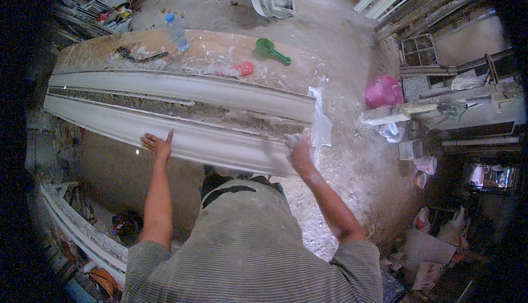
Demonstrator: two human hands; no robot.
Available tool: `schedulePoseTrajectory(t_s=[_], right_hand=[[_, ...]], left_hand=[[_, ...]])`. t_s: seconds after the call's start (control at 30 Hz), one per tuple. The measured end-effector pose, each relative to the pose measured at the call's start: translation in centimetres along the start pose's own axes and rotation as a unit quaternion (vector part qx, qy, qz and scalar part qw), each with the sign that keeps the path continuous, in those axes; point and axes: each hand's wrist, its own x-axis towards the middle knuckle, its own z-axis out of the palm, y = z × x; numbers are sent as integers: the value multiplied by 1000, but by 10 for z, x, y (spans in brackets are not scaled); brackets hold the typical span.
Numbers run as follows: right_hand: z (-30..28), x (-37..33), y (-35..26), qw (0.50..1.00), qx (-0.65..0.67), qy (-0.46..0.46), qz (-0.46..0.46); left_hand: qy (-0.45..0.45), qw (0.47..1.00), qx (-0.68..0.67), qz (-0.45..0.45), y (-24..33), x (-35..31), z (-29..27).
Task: The person repeatedly wipes and scrubs long white moldings laid on a workbench using a small brush and a cloth. The person handles several moldings one at a time, turning them over and moving them aside to reach others.
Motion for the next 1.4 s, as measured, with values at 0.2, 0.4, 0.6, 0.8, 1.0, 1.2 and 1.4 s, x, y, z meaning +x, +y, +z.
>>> schedulePoseTrajectory(t_s=[0.2, 0.4, 0.6, 0.8, 1.0, 1.2, 1.4], right_hand=[[83, -14, -41, 994, 103, 26, 23], [11, -42, 21, 984, 61, 44, 164], [9, -15, -46, 991, 108, 57, 48], [15, -10, -58, 990, 77, 43, 109], [13, 10, -41, 988, -14, -120, 91], [13, 18, -59, 987, 156, -11, -28], [9, 18, -1, 930, 214, -200, 221]], left_hand=[[8, 1000, -3, 7, 0, 0, 0], [24, 1000, 4, 12, 2, -2, -1], [24, 999, 22, 10, 3, 0, 1], [43, 998, 35, 16, -3, 3, 6], [27, 999, 28, 5, -1, 3, 6], [29, 999, -11, 18, 2, -4, -1], [28, 1000, -8, 9, 7, -8, -4]])
